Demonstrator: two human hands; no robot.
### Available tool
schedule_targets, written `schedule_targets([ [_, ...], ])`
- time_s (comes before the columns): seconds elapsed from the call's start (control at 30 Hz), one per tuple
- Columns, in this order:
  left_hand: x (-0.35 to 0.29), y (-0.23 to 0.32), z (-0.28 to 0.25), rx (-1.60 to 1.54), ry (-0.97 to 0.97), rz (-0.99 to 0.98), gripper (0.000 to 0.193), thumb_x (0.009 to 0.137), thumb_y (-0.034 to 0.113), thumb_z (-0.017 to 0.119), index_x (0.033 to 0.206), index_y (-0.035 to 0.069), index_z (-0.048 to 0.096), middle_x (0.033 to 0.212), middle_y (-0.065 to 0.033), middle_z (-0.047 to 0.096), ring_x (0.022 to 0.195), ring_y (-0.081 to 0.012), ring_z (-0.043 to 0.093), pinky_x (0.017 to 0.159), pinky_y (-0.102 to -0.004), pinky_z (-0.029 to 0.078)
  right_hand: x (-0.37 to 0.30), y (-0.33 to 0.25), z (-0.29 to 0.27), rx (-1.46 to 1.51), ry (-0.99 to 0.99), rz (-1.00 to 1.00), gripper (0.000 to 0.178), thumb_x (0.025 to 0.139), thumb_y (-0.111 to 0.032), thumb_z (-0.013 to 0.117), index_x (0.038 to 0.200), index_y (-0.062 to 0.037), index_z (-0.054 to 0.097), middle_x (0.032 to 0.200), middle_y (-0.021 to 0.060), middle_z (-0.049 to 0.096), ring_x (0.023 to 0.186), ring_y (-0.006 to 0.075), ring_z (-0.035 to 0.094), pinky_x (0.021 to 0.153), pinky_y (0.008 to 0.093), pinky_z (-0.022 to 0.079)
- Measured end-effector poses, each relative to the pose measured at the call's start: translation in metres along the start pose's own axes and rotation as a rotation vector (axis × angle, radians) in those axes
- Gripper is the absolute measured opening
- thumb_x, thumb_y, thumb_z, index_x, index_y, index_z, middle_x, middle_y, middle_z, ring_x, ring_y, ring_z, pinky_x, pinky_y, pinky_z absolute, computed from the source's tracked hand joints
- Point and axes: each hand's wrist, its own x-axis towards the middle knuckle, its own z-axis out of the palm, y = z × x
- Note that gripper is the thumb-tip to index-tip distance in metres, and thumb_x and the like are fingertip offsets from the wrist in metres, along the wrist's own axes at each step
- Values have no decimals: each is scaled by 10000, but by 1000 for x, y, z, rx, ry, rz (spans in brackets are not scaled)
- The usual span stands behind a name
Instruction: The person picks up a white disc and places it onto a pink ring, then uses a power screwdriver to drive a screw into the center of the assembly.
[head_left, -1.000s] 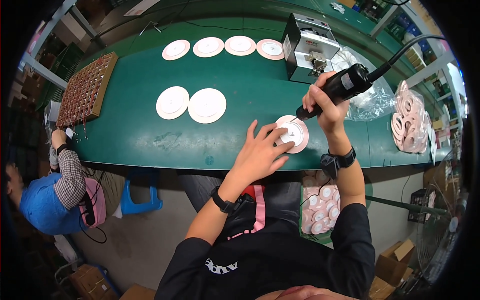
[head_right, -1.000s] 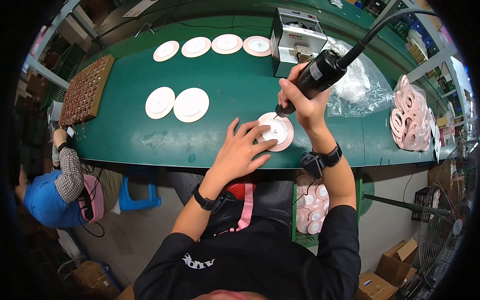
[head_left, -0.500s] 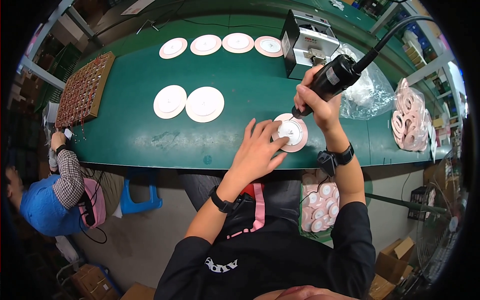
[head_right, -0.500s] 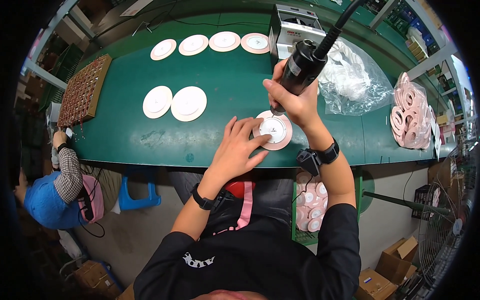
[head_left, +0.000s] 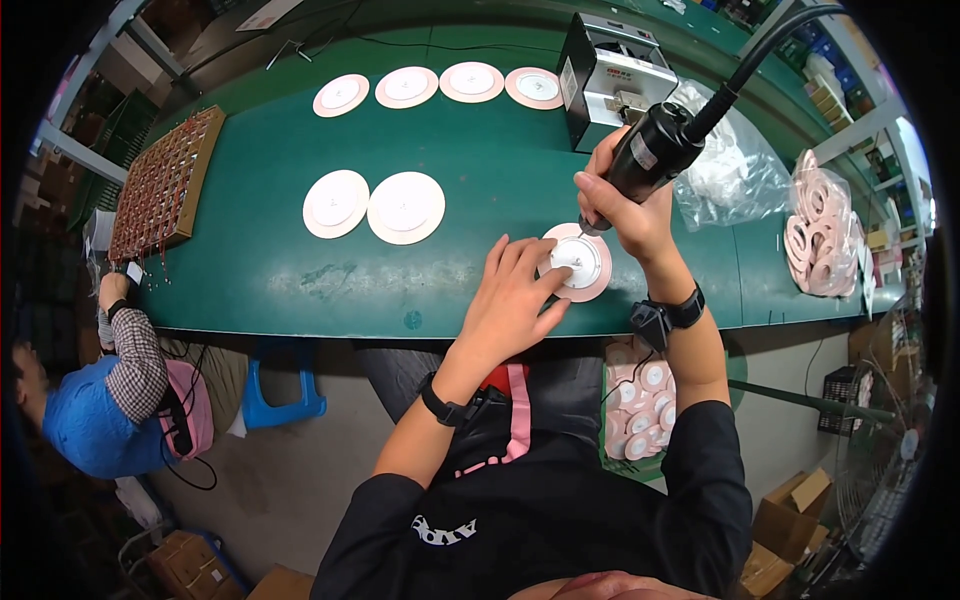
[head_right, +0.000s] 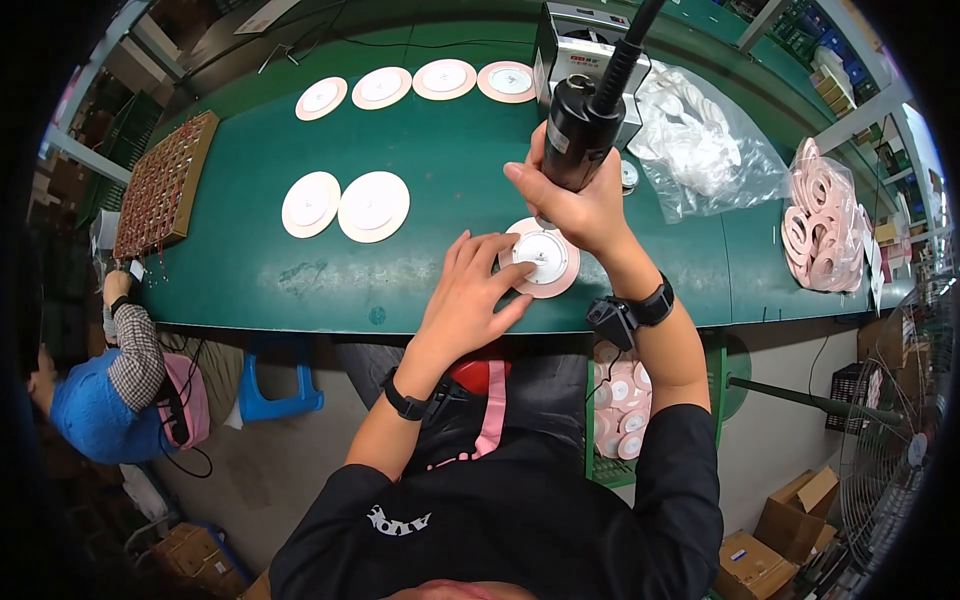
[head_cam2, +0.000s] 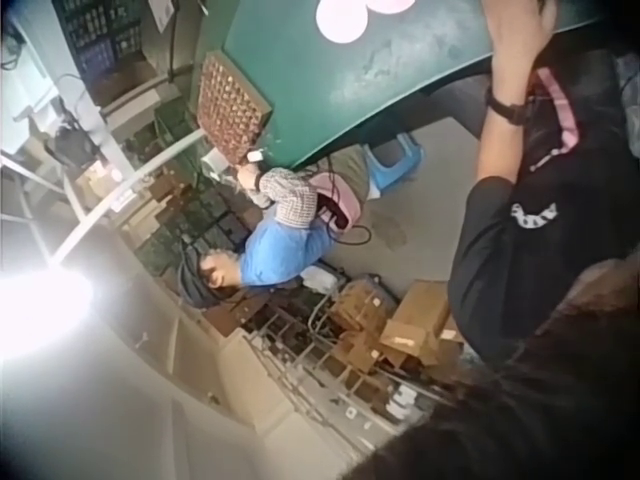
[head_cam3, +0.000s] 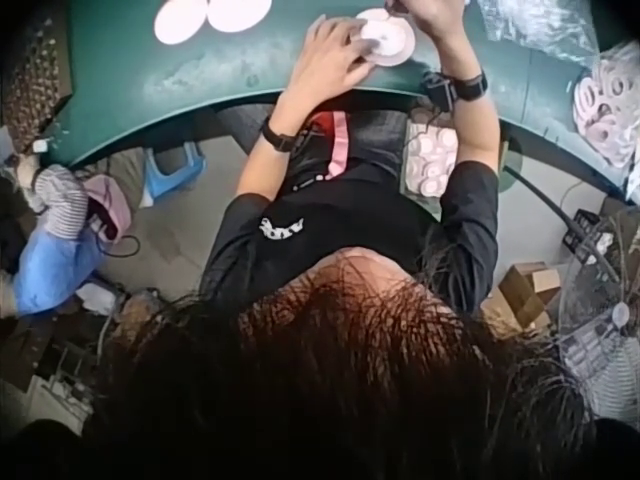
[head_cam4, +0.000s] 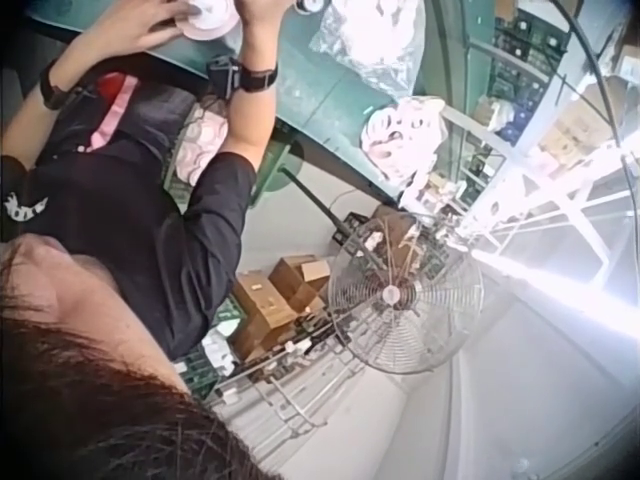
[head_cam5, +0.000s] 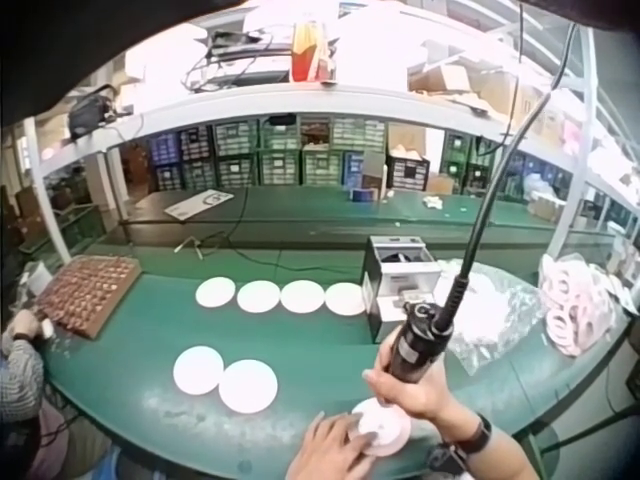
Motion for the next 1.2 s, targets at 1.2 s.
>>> schedule_targets([
  [1.2,-20,-105,-94,473,6,-465,526,891,386,726,1354,154,633,1522,-154,469,1457,-423,332,1184,-656,183,-177,-98,-147,-615,621,3,247,923,44,662,1143,27,551,712,13,531,545,105,503,535,254,407],
])
